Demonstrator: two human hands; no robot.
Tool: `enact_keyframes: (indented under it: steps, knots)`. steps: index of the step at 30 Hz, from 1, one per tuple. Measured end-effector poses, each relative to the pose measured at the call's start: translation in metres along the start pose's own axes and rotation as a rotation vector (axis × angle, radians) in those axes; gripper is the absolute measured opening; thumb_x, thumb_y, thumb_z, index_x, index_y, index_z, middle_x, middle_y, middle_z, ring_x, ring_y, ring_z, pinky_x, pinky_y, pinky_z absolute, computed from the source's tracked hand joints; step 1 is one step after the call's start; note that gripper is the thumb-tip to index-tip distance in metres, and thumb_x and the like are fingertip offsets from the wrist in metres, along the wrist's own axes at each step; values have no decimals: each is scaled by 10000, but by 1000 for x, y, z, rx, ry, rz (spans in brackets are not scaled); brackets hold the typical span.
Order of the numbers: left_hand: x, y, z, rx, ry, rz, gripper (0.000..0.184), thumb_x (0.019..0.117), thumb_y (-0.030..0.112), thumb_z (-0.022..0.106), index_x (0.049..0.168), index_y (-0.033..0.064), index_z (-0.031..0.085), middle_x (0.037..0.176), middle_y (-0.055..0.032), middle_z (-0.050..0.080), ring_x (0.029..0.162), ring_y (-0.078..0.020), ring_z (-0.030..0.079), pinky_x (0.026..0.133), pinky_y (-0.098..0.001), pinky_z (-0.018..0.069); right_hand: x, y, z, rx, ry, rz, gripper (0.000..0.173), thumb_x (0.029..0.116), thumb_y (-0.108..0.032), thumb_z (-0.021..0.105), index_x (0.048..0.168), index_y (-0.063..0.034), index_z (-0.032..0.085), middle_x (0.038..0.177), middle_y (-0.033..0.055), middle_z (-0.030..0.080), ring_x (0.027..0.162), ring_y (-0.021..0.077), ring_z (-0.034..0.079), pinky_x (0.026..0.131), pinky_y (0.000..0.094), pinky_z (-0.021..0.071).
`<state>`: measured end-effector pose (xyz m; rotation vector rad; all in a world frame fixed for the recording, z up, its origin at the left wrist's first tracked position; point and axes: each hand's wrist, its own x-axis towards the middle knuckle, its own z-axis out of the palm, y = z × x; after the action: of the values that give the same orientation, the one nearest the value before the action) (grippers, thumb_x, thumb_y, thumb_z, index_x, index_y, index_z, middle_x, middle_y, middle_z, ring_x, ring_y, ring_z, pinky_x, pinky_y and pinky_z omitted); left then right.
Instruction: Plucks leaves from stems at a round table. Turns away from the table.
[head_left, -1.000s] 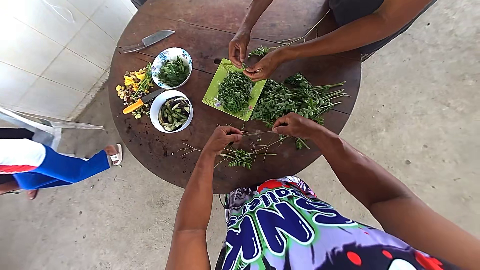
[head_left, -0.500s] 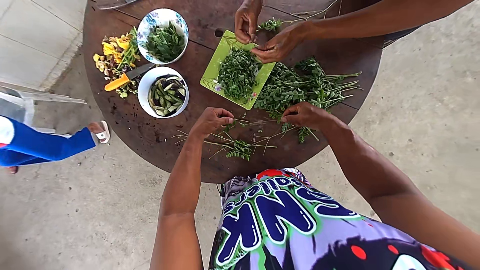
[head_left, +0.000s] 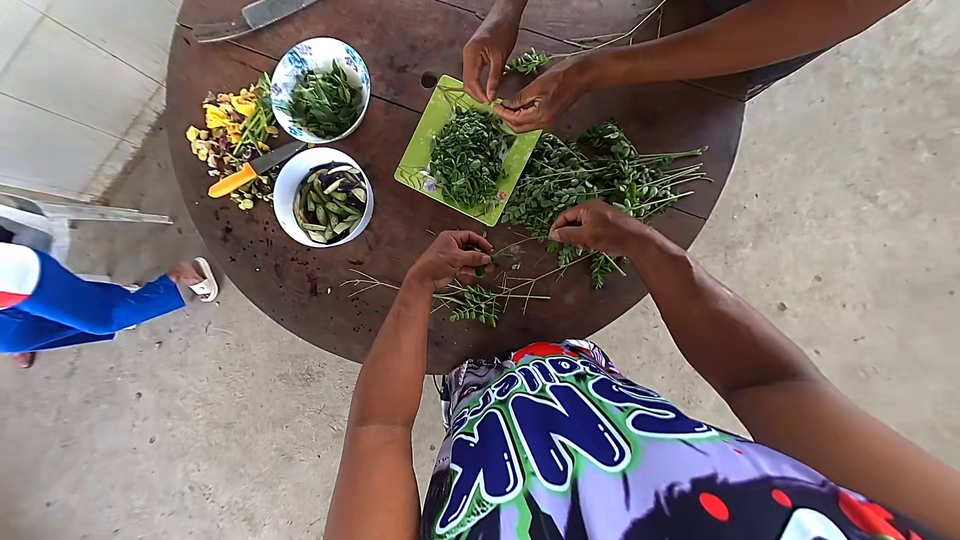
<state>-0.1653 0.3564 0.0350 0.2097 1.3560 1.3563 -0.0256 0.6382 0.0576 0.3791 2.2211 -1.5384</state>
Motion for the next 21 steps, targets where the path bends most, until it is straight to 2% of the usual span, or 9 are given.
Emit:
enact_keyframes:
  steps: [11,12,13,14,15,16,17,18,21]
  knots:
    - [-6,22,-26,125,-14,31,155,889,-121,677,1004,-18,679,853,-79,717,734,-146,702,722,-300,616,6,19,-16,9,7,-18,153,1008,-153,644,958,-40,734,656,34,588,505,100,478,513,294,439]
    - [-7,26,-28,129,6,22,150,900,-113,672,1019,-22,680,861,-83,718,745,-149,703,733,-305,615,6,16,-15,-63,-9,-9,147,1009,-154,657,973,-36,737,704,50,629,556,119,540,566,315,493]
    - [-7,30,-28,135,39,9,148,910,-106,670,1033,-24,676,870,-87,718,749,-152,706,730,-305,616,7,13,-12,-174,-28,-22,140,998,-163,682,1017,-41,749,814,77,689,684,162,631,687,372,559]
    - [-5,35,-27,138,78,0,159,916,-102,671,1056,-27,669,888,-97,717,751,-156,710,719,-305,621,12,11,-6,-288,-34,-62,189,975,-186,722,1096,-44,751,979,121,725,887,241,687,853,470,568]
    - [-2,40,-24,138,110,-8,195,918,-98,673,1101,-30,664,918,-109,710,754,-163,709,707,-308,623,18,10,2,-369,-11,-128,309,947,-221,760,1195,-39,727,1143,171,707,1077,324,669,978,550,527]
    - [3,45,-20,136,133,-15,255,918,-99,672,1161,-27,649,953,-122,697,759,-173,701,696,-313,621,24,1,12,-390,34,-187,433,929,-245,780,1294,-36,680,1282,209,649,1203,377,618,1040,588,487]
    - [9,50,-15,133,152,-24,324,916,-101,672,1224,-13,625,981,-131,690,767,-181,696,690,-318,615,30,-13,23,-375,88,-259,525,914,-248,797,1368,-41,635,1345,222,610,1230,385,602,1050,573,490]
    - [15,55,-10,133,168,-38,393,913,-99,679,1283,8,596,1005,-138,692,774,-187,703,692,-323,618,37,-28,34,-344,134,-341,567,902,-228,807,1402,-50,610,1350,215,603,1177,359,631,1002,529,537]
    - [27,71,0,127,184,-57,572,907,-103,680,1422,67,500,1090,-160,693,810,-206,712,703,-343,621,65,-52,58,-253,152,-501,554,918,-201,781,1426,-78,597,1298,186,609,1036,277,664,875,427,589]
